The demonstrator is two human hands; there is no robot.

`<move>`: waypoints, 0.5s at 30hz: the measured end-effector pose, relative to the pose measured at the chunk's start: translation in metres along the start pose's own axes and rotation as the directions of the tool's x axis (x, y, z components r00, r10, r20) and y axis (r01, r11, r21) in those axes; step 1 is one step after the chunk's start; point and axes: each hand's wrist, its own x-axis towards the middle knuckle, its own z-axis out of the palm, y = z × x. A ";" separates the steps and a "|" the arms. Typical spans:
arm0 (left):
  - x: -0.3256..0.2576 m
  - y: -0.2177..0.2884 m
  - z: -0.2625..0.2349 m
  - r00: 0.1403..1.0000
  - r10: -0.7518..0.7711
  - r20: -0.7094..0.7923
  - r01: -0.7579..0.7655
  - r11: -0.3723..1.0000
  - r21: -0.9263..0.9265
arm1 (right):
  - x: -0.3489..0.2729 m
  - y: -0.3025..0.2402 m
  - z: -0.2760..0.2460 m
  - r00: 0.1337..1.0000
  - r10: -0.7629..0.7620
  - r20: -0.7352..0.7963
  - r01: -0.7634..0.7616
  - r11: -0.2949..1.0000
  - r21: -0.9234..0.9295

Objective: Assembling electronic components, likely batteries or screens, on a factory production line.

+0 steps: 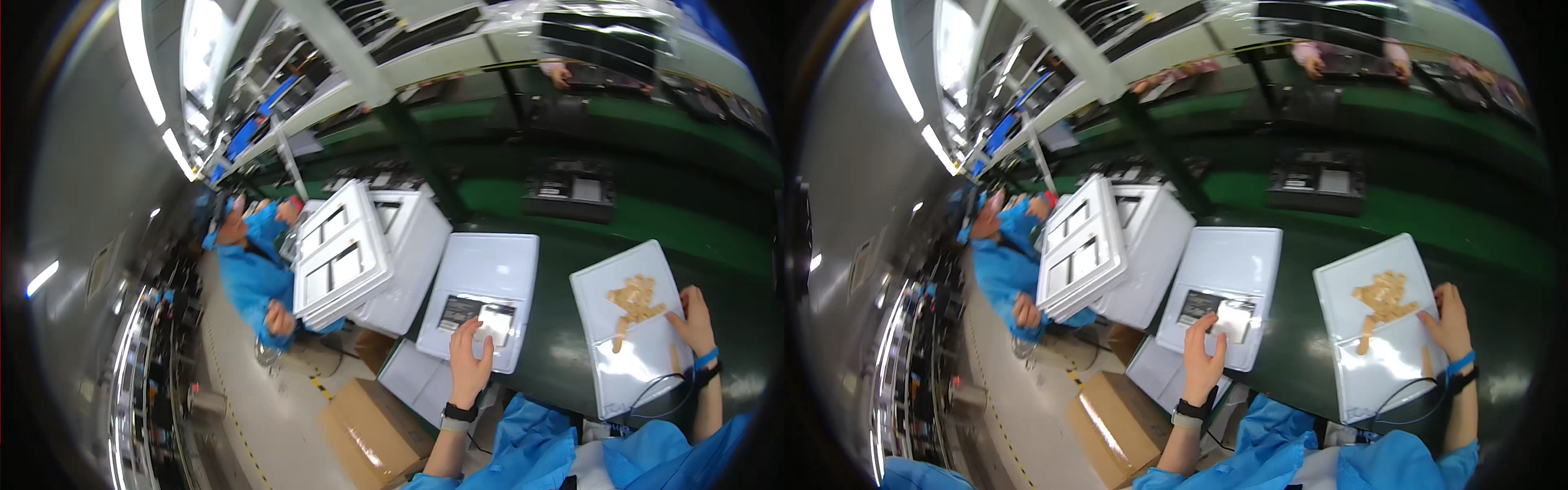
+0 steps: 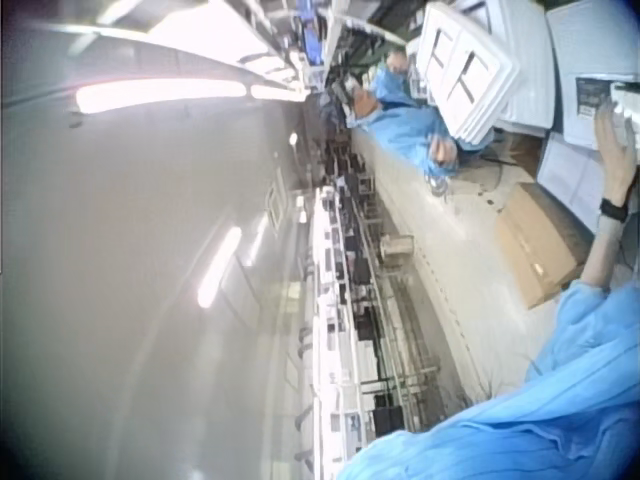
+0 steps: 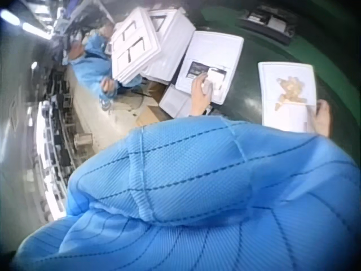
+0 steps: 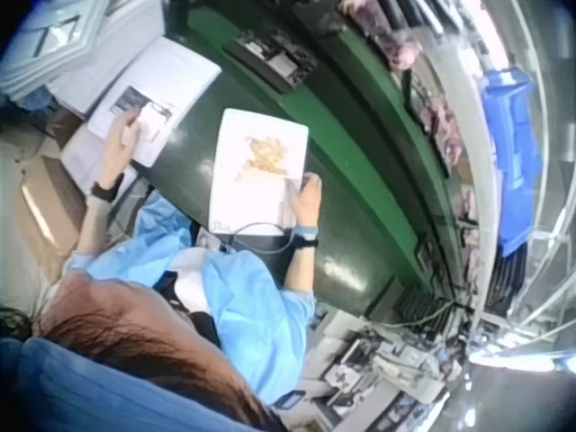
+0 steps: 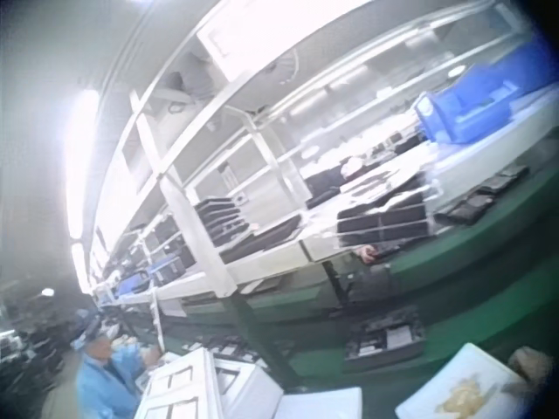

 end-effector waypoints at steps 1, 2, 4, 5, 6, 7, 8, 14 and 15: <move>0.001 -0.004 0.013 1.000 0.008 0.024 -0.008 1.000 -0.011 | 0.005 -0.007 0.000 0.999 0.047 -0.001 -0.047 0.996 0.072; 0.004 -0.009 0.027 0.996 0.073 0.056 -0.080 0.986 0.145 | 0.009 -0.008 -0.002 0.997 0.071 -0.017 -0.070 0.995 0.065; 0.006 -0.010 0.050 0.989 0.094 0.112 -0.129 0.924 0.360 | 0.012 -0.006 -0.004 0.991 0.130 0.036 -0.134 0.977 0.166; 0.007 -0.010 0.055 0.988 0.103 0.116 -0.139 0.920 0.366 | 0.010 -0.004 -0.004 0.991 0.133 0.031 -0.136 0.975 0.177; 0.009 -0.009 0.060 0.985 0.120 0.121 -0.153 0.935 0.320 | 0.009 -0.001 -0.009 0.990 0.138 0.016 -0.138 0.975 0.176; 0.011 -0.010 0.060 0.984 0.134 0.120 -0.163 0.946 0.279 | 0.009 0.002 -0.012 0.990 0.138 0.006 -0.136 0.974 0.178; 0.009 -0.010 0.058 0.983 0.103 0.154 -0.134 0.969 0.206 | 0.008 0.006 -0.013 0.990 0.138 -0.009 -0.134 0.976 0.169; 0.053 -0.042 0.007 0.887 0.180 0.426 -0.293 0.932 0.216 | 0.005 0.029 -0.011 0.979 0.200 -0.049 -0.186 0.960 0.208; 0.065 -0.042 0.000 0.869 0.143 0.474 -0.308 0.906 0.290 | 0.006 0.029 -0.010 0.976 0.205 -0.072 -0.185 0.958 0.217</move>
